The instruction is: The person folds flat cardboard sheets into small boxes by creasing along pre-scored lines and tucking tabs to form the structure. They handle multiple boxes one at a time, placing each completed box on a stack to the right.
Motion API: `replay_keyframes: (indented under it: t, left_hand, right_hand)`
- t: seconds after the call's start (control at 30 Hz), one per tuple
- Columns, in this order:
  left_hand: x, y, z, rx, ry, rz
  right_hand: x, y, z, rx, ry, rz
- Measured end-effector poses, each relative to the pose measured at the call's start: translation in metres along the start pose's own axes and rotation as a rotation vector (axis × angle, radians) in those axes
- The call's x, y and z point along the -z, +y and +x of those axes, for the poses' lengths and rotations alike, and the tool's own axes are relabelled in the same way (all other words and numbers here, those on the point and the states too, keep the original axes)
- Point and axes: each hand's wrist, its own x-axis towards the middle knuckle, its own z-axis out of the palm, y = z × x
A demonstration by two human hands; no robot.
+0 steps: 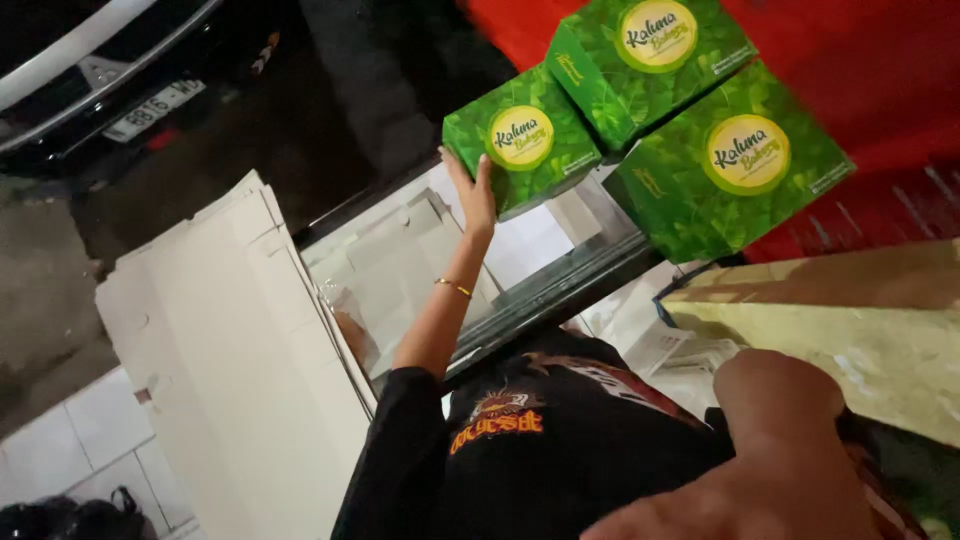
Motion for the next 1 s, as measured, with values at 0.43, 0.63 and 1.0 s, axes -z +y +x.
replay_keyframes:
  t: [0.43, 0.63, 1.0]
  left_hand:
    - [0.071, 0.059, -0.145, 0.311, 0.272, -0.178]
    - [0.166, 0.116, -0.237, -0.007, 0.482, 0.226]
    - [0.321, 0.115, -0.404, 0.648, 0.601, 0.992]
  right_hand:
    - [0.062, -0.022, 0.003, 0.322, -0.377, 0.295]
    - [0.096, -0.01, 0.082, -0.262, 0.153, -0.036]
    - [0.022, 0.302, 0.034, -0.819, -0.269, -0.854]
